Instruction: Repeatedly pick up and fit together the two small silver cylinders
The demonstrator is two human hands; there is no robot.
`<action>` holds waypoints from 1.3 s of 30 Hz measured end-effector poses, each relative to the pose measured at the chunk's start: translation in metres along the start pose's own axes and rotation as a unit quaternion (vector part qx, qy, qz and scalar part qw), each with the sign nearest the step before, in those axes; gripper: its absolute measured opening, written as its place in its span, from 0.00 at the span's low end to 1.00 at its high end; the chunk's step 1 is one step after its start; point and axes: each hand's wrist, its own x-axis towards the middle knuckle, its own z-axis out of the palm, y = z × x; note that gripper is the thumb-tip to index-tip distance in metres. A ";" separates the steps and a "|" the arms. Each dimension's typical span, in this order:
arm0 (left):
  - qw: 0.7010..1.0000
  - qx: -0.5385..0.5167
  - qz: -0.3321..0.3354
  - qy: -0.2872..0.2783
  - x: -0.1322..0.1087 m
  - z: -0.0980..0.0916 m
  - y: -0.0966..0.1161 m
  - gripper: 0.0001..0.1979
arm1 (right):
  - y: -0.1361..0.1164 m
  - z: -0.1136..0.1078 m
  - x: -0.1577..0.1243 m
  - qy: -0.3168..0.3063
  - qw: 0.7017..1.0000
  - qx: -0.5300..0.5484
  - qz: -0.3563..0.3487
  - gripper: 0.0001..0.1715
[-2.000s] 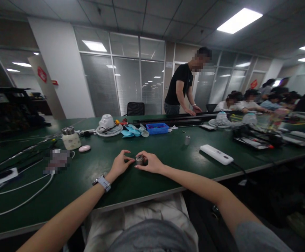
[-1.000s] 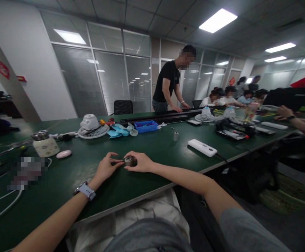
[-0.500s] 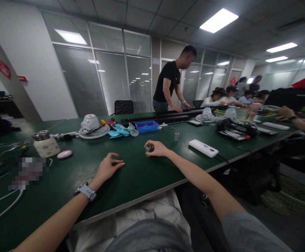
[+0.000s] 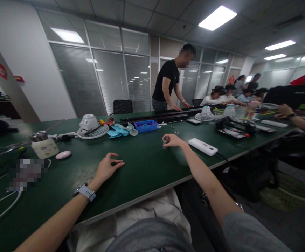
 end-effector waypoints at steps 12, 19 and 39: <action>1.000 0.010 -0.005 0.003 -0.001 -0.001 0.002 0.26 | 0.027 -0.028 -0.011 0.086 0.955 -0.167 0.231 0.22; 1.000 0.005 -0.005 0.011 -0.004 -0.001 0.007 0.24 | 0.034 -0.026 -0.011 0.133 0.920 -0.175 0.323 0.23; 1.000 0.000 -0.003 0.001 -0.001 0.000 0.001 0.26 | 0.040 -0.022 -0.009 0.176 0.898 -0.165 0.369 0.31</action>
